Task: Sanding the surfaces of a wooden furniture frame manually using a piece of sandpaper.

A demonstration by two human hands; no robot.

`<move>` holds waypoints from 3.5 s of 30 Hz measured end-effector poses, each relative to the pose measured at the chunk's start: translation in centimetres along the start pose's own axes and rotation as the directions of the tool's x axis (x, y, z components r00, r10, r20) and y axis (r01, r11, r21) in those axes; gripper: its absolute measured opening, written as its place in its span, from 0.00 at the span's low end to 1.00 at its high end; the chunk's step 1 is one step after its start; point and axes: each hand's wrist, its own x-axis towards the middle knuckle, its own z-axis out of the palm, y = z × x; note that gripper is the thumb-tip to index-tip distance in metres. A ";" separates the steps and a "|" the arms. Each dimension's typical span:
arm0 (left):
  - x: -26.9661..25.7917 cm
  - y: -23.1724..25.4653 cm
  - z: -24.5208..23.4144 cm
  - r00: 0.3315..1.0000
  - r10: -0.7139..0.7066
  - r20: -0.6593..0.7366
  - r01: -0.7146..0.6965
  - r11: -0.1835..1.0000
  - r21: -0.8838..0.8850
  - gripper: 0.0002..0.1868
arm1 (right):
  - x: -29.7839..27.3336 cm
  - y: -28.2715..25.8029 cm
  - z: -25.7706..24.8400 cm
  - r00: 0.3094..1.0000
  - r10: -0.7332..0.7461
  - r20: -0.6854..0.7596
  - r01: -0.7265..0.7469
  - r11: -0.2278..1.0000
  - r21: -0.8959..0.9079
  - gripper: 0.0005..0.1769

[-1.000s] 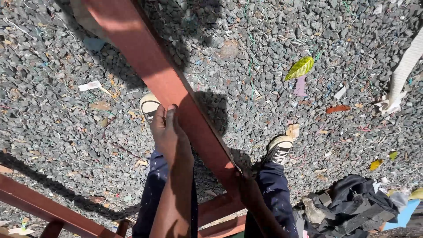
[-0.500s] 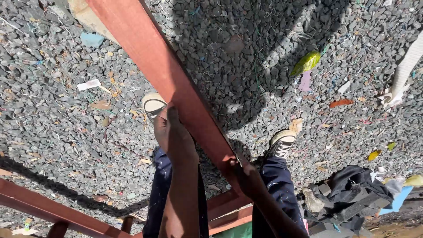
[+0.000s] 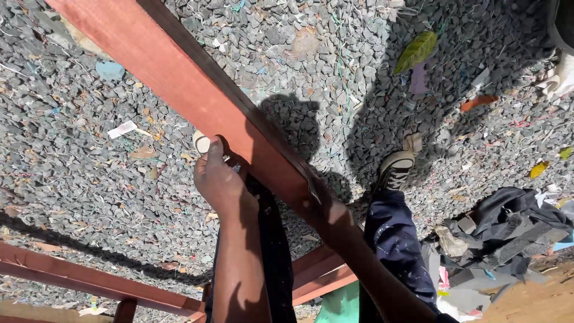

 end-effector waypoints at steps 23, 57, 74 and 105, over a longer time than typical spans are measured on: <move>-1.1 0.8 1.5 0.948 0.240 0.207 -0.302 0.885 0.354 0.42 | 2.6 1.0 2.1 0.998 -0.006 0.068 0.008 0.999 -0.033 0.43; -4.3 1.6 2.6 0.914 0.346 0.211 -0.385 0.904 0.187 0.06 | 12.5 -8.7 1.2 0.943 -0.232 0.238 0.000 0.718 0.696 0.27; -3.2 1.8 2.5 0.910 0.372 0.181 -0.393 0.914 0.097 0.08 | 17.4 -9.5 3.7 0.968 -0.146 0.205 0.000 0.814 0.581 0.34; -1.9 -2.7 0.1 0.843 0.480 0.243 -0.532 0.812 0.241 0.27 | 3.8 0.6 -1.2 0.918 -0.351 0.185 0.310 0.926 0.217 0.33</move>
